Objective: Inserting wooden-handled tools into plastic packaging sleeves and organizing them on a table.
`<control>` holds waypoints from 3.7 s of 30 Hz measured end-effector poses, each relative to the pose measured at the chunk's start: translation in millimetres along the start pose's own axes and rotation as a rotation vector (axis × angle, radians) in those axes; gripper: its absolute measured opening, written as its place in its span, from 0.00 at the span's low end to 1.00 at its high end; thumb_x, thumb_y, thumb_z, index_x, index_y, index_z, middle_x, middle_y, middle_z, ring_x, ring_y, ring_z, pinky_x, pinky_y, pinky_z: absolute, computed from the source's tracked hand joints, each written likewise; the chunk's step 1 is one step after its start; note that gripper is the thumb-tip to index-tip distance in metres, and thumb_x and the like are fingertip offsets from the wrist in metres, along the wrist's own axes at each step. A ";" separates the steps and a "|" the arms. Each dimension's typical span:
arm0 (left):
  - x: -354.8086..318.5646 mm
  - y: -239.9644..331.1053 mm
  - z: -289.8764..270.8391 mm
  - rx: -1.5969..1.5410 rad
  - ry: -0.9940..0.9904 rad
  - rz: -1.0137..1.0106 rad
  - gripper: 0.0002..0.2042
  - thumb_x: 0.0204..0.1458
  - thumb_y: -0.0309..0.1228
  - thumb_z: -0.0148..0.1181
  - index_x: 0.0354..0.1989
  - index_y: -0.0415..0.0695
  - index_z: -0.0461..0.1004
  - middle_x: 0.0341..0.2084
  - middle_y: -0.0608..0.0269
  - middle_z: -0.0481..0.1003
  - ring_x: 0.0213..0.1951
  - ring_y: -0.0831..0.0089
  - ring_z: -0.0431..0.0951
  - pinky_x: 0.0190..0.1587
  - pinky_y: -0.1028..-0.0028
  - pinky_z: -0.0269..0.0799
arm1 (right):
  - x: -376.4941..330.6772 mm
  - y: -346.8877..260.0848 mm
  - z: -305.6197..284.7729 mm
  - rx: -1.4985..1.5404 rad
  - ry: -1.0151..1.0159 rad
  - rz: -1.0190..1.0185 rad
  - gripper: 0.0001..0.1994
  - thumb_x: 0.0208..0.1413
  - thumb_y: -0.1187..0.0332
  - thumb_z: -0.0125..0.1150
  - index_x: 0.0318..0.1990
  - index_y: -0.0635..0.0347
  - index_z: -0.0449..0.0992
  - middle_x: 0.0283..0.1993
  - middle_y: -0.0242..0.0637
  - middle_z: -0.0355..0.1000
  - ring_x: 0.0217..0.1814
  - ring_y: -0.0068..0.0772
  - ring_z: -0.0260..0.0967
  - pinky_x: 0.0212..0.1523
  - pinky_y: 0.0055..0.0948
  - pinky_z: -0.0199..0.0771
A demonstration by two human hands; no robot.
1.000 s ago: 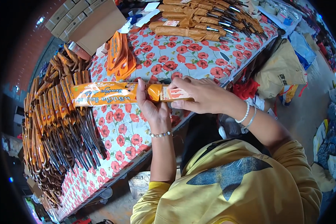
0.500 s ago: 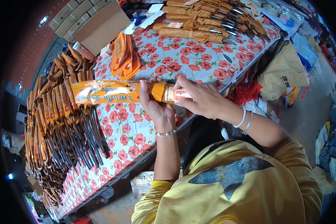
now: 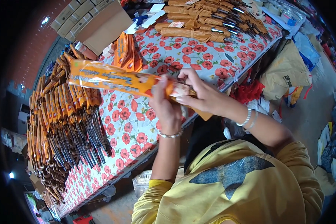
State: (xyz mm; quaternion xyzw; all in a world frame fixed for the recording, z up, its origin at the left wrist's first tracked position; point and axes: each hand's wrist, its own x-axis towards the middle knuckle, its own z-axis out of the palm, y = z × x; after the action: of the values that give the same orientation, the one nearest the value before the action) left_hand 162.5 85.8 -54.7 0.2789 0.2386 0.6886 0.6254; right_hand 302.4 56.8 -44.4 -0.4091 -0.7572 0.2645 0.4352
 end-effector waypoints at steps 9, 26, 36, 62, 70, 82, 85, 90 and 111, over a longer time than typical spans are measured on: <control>1.2 10.0 -3.5 0.106 -0.239 -0.048 0.11 0.55 0.32 0.51 0.43 0.40 0.66 0.34 0.58 0.73 0.37 0.66 0.75 0.42 0.66 0.72 | -42.7 1.3 -11.1 0.859 -0.327 0.698 0.19 0.59 0.52 0.53 0.40 0.62 0.67 0.21 0.23 0.56 0.20 0.12 0.54 0.14 0.17 0.49; 58.3 79.3 -78.9 -0.289 0.054 0.123 0.11 0.54 0.36 0.57 0.33 0.41 0.68 0.25 0.62 0.70 0.30 0.69 0.72 0.44 0.64 0.72 | -49.2 -18.4 -30.1 -0.230 0.142 -0.128 0.25 0.50 0.68 0.60 0.54 0.61 0.56 0.32 0.46 0.71 0.32 0.49 0.72 0.32 0.40 0.70; 40.4 18.8 -40.0 -0.367 0.183 -0.020 0.06 0.50 0.28 0.58 0.31 0.43 0.68 0.21 0.63 0.71 0.24 0.70 0.72 0.30 0.70 0.73 | -18.9 -20.3 -7.2 -0.360 0.041 -0.118 0.27 0.52 0.69 0.57 0.57 0.61 0.53 0.32 0.49 0.72 0.31 0.51 0.72 0.30 0.43 0.70; 30.2 46.4 -26.6 -0.131 0.160 0.330 0.10 0.61 0.37 0.46 0.42 0.44 0.62 0.24 0.63 0.70 0.19 0.78 0.67 0.20 0.80 0.64 | 21.9 -18.7 55.8 0.651 -0.251 0.332 0.10 0.59 0.63 0.49 0.41 0.61 0.68 0.22 0.20 0.54 0.24 0.12 0.48 0.24 0.19 0.50; 75.8 140.6 -151.1 0.352 0.220 0.051 0.07 0.56 0.26 0.48 0.26 0.40 0.66 0.18 0.66 0.67 0.13 0.82 0.58 0.15 0.80 0.53 | 16.3 -23.0 20.1 0.408 -0.382 0.064 0.14 0.57 0.66 0.52 0.49 0.59 0.63 0.21 0.20 0.56 0.20 0.10 0.50 0.20 0.14 0.47; 115.5 160.9 -252.2 1.524 0.532 0.514 0.08 0.46 0.24 0.58 0.33 0.35 0.77 0.21 0.48 0.76 0.21 0.60 0.76 0.23 0.69 0.70 | -5.7 49.5 -38.4 0.342 -0.340 0.309 0.10 0.58 0.67 0.50 0.46 0.59 0.67 0.19 0.20 0.57 0.15 0.09 0.50 0.16 0.14 0.47; 112.1 152.4 -242.5 1.807 0.530 0.653 0.08 0.43 0.24 0.59 0.31 0.34 0.78 0.22 0.42 0.75 0.23 0.53 0.77 0.26 0.65 0.72 | -5.8 50.8 -36.8 0.308 -0.343 0.287 0.09 0.58 0.68 0.50 0.44 0.59 0.68 0.19 0.20 0.57 0.14 0.09 0.50 0.15 0.13 0.48; 86.5 163.5 -237.1 1.733 0.558 0.694 0.06 0.43 0.25 0.59 0.29 0.35 0.78 0.21 0.41 0.73 0.24 0.52 0.76 0.28 0.64 0.70 | -4.1 31.0 -26.3 0.233 -0.345 0.319 0.05 0.56 0.73 0.50 0.38 0.62 0.69 0.19 0.21 0.53 0.22 0.11 0.49 0.24 0.17 0.50; 67.8 375.7 -262.3 1.779 0.901 0.883 0.08 0.48 0.27 0.59 0.31 0.33 0.77 0.18 0.47 0.75 0.19 0.64 0.76 0.24 0.68 0.68 | 4.8 41.2 16.1 -0.562 -0.246 -0.266 0.13 0.45 0.72 0.50 0.42 0.59 0.69 0.43 0.44 0.63 0.49 0.47 0.58 0.50 0.43 0.54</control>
State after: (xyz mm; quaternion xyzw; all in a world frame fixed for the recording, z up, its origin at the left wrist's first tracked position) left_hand -294.3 119.5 14.0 0.4147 0.7373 0.4725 -0.2474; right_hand 303.0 81.8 -81.2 -0.3758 -0.8941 0.0337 0.2413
